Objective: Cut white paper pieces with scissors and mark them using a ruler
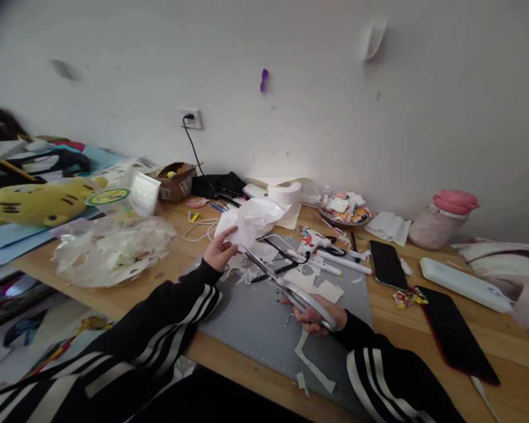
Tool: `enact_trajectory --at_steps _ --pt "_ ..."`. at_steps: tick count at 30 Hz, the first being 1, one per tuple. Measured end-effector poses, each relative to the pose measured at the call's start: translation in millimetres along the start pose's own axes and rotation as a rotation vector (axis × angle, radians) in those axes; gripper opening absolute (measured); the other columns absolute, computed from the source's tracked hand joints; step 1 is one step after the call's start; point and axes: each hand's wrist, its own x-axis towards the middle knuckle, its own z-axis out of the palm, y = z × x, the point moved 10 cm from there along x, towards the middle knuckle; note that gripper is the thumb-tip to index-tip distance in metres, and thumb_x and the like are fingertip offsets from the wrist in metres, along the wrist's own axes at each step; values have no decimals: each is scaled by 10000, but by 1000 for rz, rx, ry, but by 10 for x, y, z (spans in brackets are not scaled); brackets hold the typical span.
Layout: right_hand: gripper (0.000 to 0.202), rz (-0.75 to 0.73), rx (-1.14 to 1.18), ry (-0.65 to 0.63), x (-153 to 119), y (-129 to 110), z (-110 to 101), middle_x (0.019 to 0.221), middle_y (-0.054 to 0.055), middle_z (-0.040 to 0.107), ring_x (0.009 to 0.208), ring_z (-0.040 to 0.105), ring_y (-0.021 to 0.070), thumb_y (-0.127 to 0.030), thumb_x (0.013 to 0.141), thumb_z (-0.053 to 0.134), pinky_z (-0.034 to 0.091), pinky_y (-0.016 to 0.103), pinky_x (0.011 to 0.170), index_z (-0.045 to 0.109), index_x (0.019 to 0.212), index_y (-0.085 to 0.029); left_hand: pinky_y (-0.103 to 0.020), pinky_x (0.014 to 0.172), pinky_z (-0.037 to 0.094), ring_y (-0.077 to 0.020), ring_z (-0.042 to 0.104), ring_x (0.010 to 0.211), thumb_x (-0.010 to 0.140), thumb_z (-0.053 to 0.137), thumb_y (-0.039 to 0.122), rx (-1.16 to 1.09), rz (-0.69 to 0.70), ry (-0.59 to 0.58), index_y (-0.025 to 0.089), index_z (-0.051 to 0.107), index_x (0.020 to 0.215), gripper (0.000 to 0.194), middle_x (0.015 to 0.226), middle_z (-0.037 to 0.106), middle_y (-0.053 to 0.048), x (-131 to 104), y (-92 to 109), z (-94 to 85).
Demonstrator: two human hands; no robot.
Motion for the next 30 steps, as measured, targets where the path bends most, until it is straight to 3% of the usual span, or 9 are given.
enact_trajectory --at_steps 5,10,14,19,30 --pt "564 4 10 23 -8 8 -31 698 -55 382 430 290 -5 -499 639 727 259 79 304 618 1140 -264 -230 570 508 -72 512 496 597 639 227 -42 52 91 84 431 1265 714 588 539 60 34 -27 -150" --pt "546 16 11 21 -3 8 -21 690 -57 387 427 300 -7 -490 640 731 277 76 307 626 1127 -267 -253 640 532 -66 503 533 620 671 221 -116 94 76 80 411 1299 741 704 593 9 -5 -6 -100" --pt "534 6 31 23 5 -12 -14 682 -59 392 420 308 -11 -484 628 742 278 70 306 642 1107 -268 -271 639 545 -62 495 535 573 751 222 -149 71 -14 77 417 1302 815 815 630 -32 -26 5 17" --pt "529 8 34 43 2 8 -40 688 -58 406 422 318 -15 -471 623 751 286 67 315 641 1106 -287 -269 666 533 -124 596 569 601 763 239 -107 -5 -182 39 319 1371 912 570 586 28 -42 -57 163" --pt "564 15 48 64 8 14 -34 661 -68 411 402 310 -9 -441 596 773 280 78 299 636 1100 -228 -208 568 477 -163 646 602 575 794 359 -49 -59 -247 25 260 1392 1032 577 638 -20 -116 -55 275"
